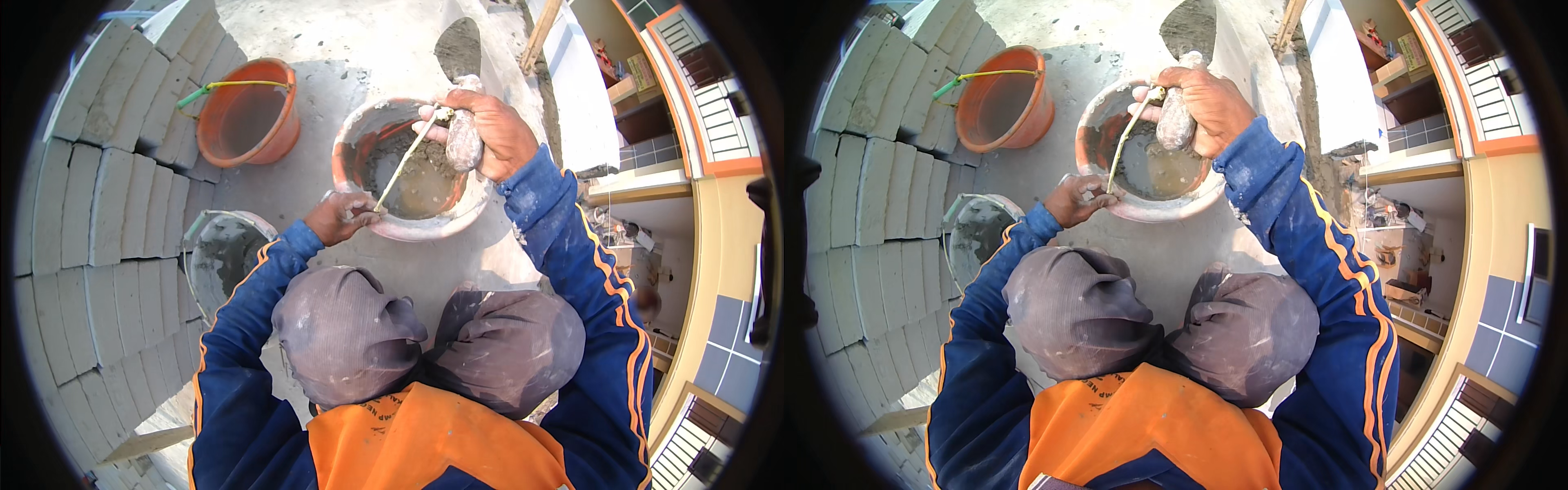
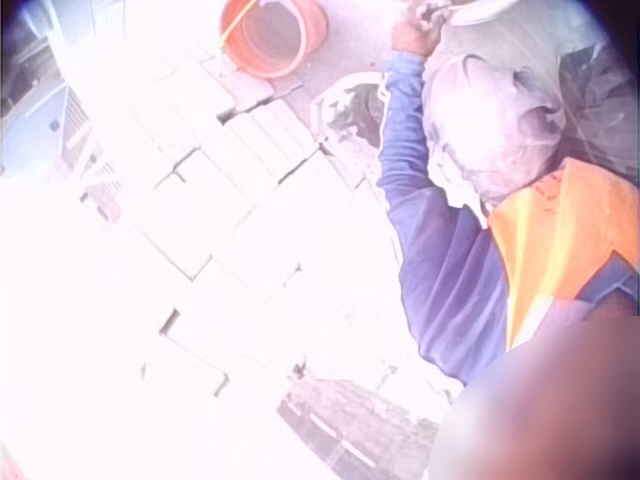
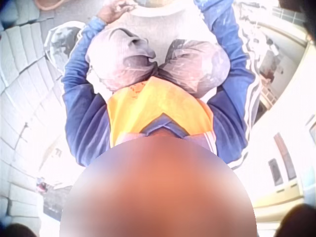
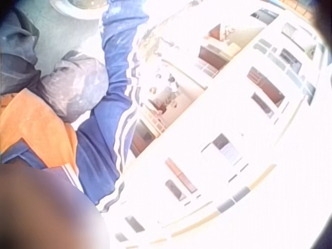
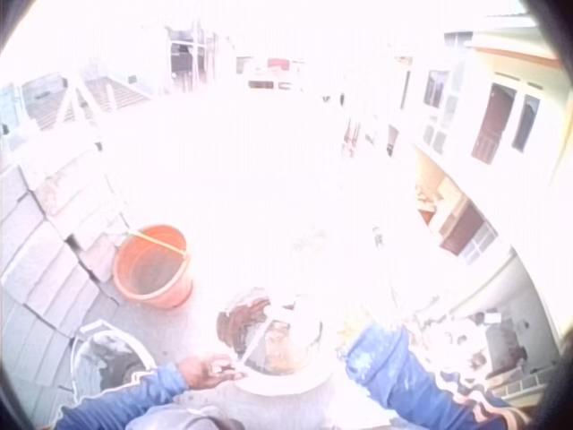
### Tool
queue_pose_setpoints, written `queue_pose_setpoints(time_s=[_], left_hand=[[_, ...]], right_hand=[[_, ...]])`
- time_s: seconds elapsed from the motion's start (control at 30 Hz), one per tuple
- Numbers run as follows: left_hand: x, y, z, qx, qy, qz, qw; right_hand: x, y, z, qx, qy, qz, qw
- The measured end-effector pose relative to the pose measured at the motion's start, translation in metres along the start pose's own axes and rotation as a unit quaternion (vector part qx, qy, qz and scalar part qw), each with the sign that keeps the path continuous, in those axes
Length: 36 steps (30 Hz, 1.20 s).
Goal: The person scoops mortar from a bucket with a trowel, spreads it on the rooftop surface, and places concrete blocks to build a wall. They repeatedly apply mortar and adjust the blocks to align them.
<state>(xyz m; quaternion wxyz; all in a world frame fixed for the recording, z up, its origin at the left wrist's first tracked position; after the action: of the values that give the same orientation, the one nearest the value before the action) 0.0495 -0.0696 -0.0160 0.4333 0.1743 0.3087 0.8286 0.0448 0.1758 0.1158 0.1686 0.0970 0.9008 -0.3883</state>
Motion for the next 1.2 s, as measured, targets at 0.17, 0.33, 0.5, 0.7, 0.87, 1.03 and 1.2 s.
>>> queue_pose_setpoints(time_s=[0.17,0.33,0.5,0.7,0.87,1.03,1.2], left_hand=[[0.004,0.012,0.009,-0.041,-0.006,-0.013,0.999],[0.016,0.029,0.023,-0.016,0.094,-0.039,0.995],[0.039,0.052,-0.016,-0.021,0.268,0.305,0.914],[0.048,0.029,-0.086,-0.055,0.367,0.348,0.861],[0.09,0.03,-0.111,-0.253,0.363,0.196,0.875],[0.111,0.012,-0.068,-0.369,0.269,0.232,0.859],[0.129,0.007,-0.02,-0.229,0.198,0.248,0.92]], right_hand=[[0.007,0.002,-0.01,-0.005,-0.011,-0.047,0.999],[0.036,-0.017,-0.012,-0.02,0.0,-0.031,0.999],[0.05,-0.042,-0.007,-0.162,-0.041,-0.011,0.986],[-0.034,0.008,-0.067,-0.616,0.016,-0.058,0.785],[-0.066,0.047,-0.051,-0.838,-0.103,-0.03,0.535],[-0.044,0.091,-0.027,-0.871,-0.192,-0.046,0.45],[0.024,0.104,-0.008,-0.88,-0.295,-0.065,0.366]])
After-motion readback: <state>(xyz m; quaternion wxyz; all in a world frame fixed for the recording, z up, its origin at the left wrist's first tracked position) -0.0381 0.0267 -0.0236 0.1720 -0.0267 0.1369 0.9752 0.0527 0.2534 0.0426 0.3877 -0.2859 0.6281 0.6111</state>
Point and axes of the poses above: each hand's wrist, its own x-axis towards the middle knuckle, its own y-axis out of the back of the hand, z = x × y, the point moved 3 cm from there along x, towards the middle knuckle, and after that the axes turned 10 degrees about x, right-handed, at the moved point
